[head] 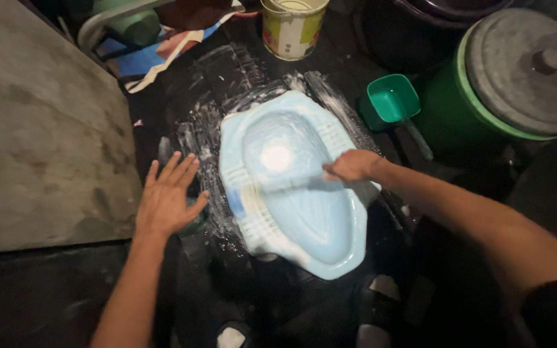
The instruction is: The person scrubs a light blue squat toilet pan with a long-handled brush. They repeatedly apply a white cleaning agent and scrub the interior surfaces and footrests. The person occasionally uses a small green scoop to add water to the pan during the process.
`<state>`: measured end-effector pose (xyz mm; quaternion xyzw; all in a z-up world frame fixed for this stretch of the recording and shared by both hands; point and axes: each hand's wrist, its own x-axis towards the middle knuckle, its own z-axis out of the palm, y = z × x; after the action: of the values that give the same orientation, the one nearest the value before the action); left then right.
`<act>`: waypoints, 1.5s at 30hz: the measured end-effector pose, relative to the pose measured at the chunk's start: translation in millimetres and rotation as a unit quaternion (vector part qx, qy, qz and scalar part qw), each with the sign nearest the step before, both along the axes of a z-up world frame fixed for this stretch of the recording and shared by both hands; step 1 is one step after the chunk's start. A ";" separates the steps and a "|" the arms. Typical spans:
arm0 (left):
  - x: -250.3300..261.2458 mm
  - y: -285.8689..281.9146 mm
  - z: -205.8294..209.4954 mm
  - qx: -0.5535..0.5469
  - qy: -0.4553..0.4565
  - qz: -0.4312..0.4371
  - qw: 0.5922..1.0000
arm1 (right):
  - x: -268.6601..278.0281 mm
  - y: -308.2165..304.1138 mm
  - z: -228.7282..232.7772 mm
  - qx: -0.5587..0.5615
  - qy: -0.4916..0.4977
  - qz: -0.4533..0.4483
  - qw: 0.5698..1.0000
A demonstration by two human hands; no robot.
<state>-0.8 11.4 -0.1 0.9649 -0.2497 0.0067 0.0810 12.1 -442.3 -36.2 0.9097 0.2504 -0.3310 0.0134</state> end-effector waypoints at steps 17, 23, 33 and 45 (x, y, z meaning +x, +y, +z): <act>-1.6 -3.5 1.6 -0.027 -0.005 0.009 1.000 | 18.2 25.8 -7.4 -0.001 -0.087 -0.107 0.990; -1.4 -4.2 2.5 -0.032 0.000 0.009 0.999 | 23.6 33.8 -15.2 0.034 -0.089 -0.100 0.990; -2.1 -6.1 5.0 -0.067 -0.009 0.006 0.998 | 22.4 14.4 -7.8 -0.021 -0.042 -0.171 0.984; -1.6 -6.5 7.7 -0.053 0.004 0.008 0.999 | -14.6 -36.6 0.9 0.073 -0.017 0.204 0.976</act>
<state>-2.4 4.8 7.6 0.9612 -0.2410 0.0171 0.1332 -2.5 -478.8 -35.3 0.8434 0.4539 -0.2867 0.0188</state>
